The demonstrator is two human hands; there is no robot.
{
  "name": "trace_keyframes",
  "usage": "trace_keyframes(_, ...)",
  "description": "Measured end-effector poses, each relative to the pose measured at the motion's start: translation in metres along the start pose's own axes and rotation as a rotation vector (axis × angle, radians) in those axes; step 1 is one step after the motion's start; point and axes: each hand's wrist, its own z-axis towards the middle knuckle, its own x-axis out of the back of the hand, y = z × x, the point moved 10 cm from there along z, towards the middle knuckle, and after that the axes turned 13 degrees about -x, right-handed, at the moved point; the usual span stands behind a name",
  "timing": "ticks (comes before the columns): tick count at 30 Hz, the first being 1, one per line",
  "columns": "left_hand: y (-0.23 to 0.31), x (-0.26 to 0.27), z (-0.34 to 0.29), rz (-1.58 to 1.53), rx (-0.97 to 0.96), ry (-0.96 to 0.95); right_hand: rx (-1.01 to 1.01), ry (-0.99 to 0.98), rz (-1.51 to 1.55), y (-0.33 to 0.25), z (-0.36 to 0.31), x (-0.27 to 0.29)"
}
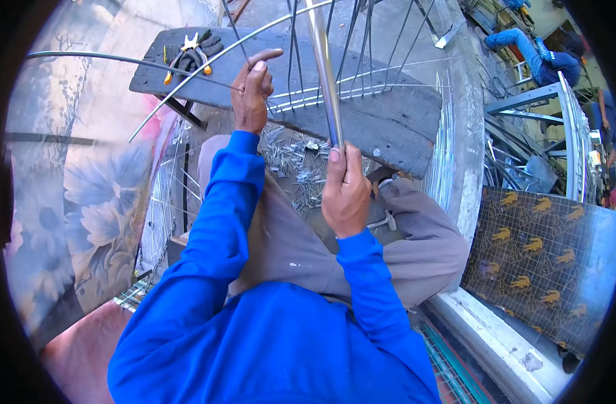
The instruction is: Assembling or repairing a wire grill rack using pliers to secure metal strips.
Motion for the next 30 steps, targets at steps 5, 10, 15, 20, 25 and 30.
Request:
trace_keyframes(5,-0.009,0.003,-0.006,0.075,-0.037,-0.019,0.052,-0.136,-0.179,0.039,0.029,-0.035)
trace_keyframes(10,0.004,-0.007,-0.003,0.025,-0.015,-0.021,-0.087,-0.094,-0.179,0.024,0.021,-0.022)
trace_keyframes(15,-0.01,0.005,-0.002,0.029,-0.006,-0.032,-0.029,-0.17,-0.281,0.014,0.034,-0.027)
trace_keyframes(20,-0.008,-0.007,-0.004,-0.013,0.008,-0.045,-0.057,-0.111,-0.45,0.05,0.038,-0.027)
trace_keyframes(25,-0.013,0.005,0.0,-0.013,0.009,-0.032,-0.052,-0.177,-0.235,0.046,0.018,-0.013)
trace_keyframes(30,-0.006,0.001,-0.002,0.017,-0.027,-0.036,-0.033,-0.122,-0.092,0.071,-0.029,0.026)
